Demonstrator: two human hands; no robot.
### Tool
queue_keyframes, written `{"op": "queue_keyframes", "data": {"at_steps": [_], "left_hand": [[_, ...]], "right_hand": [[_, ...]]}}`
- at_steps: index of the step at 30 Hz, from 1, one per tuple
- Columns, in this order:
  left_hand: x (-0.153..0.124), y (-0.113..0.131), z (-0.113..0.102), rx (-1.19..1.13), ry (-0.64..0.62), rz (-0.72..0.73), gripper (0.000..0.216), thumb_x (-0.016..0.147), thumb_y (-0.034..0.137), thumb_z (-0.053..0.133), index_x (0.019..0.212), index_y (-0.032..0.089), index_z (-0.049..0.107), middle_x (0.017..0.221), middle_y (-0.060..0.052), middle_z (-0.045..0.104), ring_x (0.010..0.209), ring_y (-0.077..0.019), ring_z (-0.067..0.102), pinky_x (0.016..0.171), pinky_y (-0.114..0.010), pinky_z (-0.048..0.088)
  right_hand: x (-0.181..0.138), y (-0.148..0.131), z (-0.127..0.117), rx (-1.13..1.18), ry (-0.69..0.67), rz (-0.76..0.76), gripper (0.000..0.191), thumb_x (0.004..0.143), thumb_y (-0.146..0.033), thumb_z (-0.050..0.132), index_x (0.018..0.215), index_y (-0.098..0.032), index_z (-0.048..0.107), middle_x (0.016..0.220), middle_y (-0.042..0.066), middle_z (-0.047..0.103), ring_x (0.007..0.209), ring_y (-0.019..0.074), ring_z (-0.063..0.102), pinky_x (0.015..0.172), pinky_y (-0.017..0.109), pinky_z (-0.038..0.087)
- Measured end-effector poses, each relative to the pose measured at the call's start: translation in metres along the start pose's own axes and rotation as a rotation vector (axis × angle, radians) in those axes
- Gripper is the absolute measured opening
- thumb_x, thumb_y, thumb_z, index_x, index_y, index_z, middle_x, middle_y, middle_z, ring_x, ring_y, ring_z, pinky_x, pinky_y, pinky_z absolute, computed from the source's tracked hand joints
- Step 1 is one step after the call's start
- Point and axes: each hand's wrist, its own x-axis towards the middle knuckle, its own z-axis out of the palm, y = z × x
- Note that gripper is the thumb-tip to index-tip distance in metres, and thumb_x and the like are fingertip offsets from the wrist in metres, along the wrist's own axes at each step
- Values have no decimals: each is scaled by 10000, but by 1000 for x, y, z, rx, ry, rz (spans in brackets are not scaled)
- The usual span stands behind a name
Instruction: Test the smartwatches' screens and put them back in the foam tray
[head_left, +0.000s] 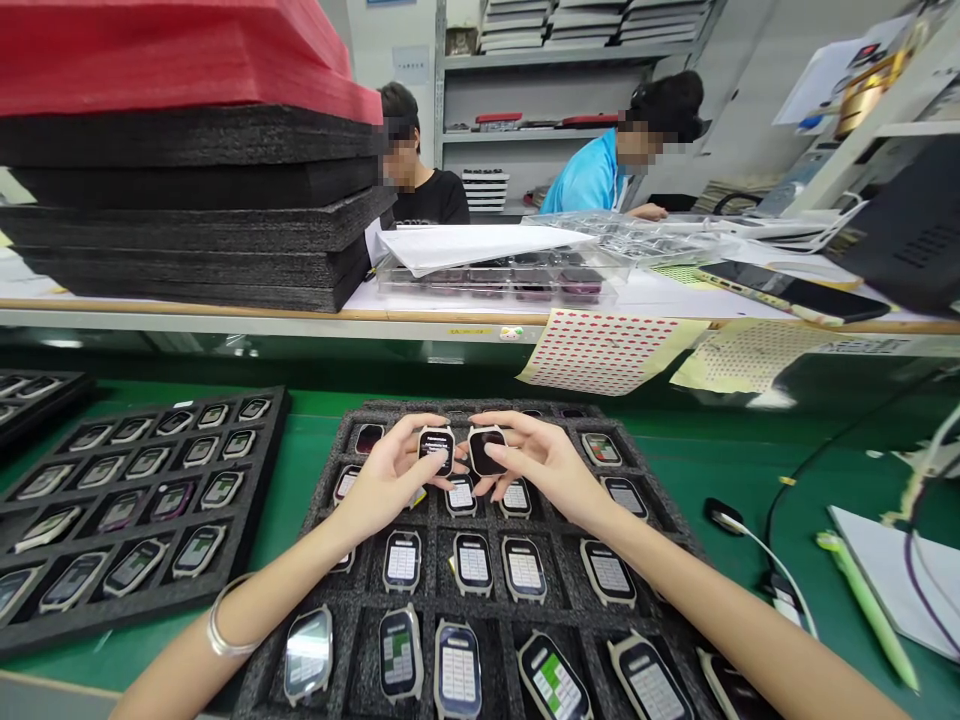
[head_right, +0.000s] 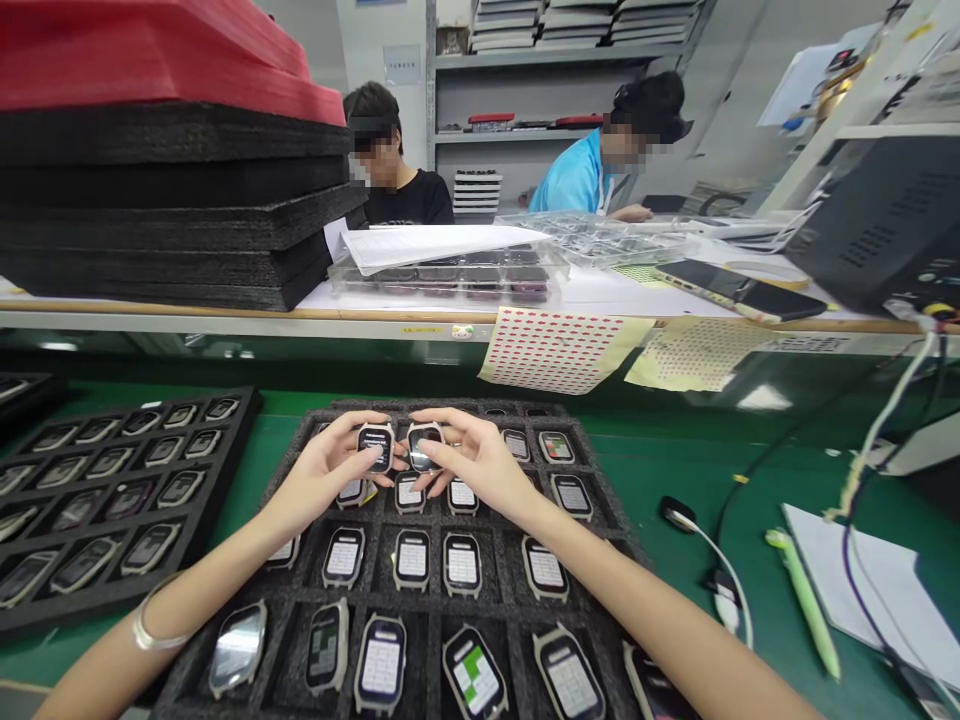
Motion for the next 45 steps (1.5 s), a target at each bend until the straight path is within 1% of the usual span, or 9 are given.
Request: {"op": "queue_keyframes", "data": {"at_steps": [12, 17, 20, 23, 27, 30, 35, 40, 45], "left_hand": [[0, -2, -2, 19, -2, 13, 325, 829, 286, 599, 1105, 164, 479, 959, -87, 651, 892, -238, 664, 677, -311, 581], [3, -4, -6, 66, -12, 26, 485, 777, 235, 660, 1186, 173, 407, 1011, -97, 636, 937, -232, 651, 761, -324, 554], [13, -10, -21, 299, -52, 70, 609, 785, 205, 637, 1292, 194, 300, 1102, -104, 613, 980, -216, 636, 837, -340, 523], [30, -18, -43, 857, 22, 175, 570, 831, 242, 568, 1326, 182, 291, 1135, -116, 593, 987, -227, 617, 844, -370, 501], [44, -26, -62, 1176, -7, 199, 412, 748, 298, 672, 1119, 194, 527, 1070, -82, 605, 1024, -277, 549, 905, -429, 428], [43, -22, -63, 1306, -27, 175, 457, 712, 418, 696, 1090, 200, 561, 1086, -93, 576, 1055, -306, 500, 900, -444, 405], [32, -10, -69, 1462, 138, 43, 393, 872, 482, 452, 972, 127, 588, 989, -170, 579, 1019, -357, 506, 861, -478, 374], [30, -17, -80, 1449, 224, -108, 249, 880, 313, 450, 780, 127, 581, 798, -164, 621, 844, -326, 592, 767, -403, 392], [35, -17, -86, 1245, 233, -94, 278, 803, 403, 564, 676, 156, 584, 701, -116, 611, 757, -307, 599, 660, -342, 382]], "right_hand": [[1, -1, 0, 38, 44, -41, 390, 912, -362, 543, 1238, -152, 499, 927, 110, 671, 613, 211, 697, 465, 250, 559], [1, 1, 0, 30, 55, -49, 379, 913, -352, 542, 1228, -144, 514, 903, 106, 675, 609, 208, 694, 457, 248, 553], [1, 1, 0, 47, 49, -57, 379, 908, -341, 551, 1232, -150, 507, 967, 123, 672, 614, 203, 694, 458, 241, 548], [2, 1, 0, 66, 32, -41, 392, 900, -330, 568, 1242, -156, 487, 1043, 147, 658, 628, 198, 695, 467, 236, 545], [2, 1, 0, 76, 15, -26, 391, 906, -335, 561, 1241, -151, 478, 1043, 156, 659, 627, 198, 694, 471, 238, 542], [1, 1, 0, 103, -6, -26, 396, 917, -352, 544, 1255, -159, 471, 1057, 157, 653, 644, 203, 694, 479, 249, 544], [-3, -3, 2, 181, -125, -61, 445, 937, -352, 501, 1341, -191, 405, 1181, 160, 588, 789, 229, 688, 586, 308, 571], [-4, -6, 3, 220, -152, -49, 457, 948, -310, 477, 1376, -200, 361, 1208, 160, 571, 832, 235, 679, 599, 305, 564], [-4, -6, 0, 254, -158, -52, 458, 951, -295, 471, 1381, -199, 344, 1224, 169, 563, 825, 237, 679, 593, 309, 559]]}}
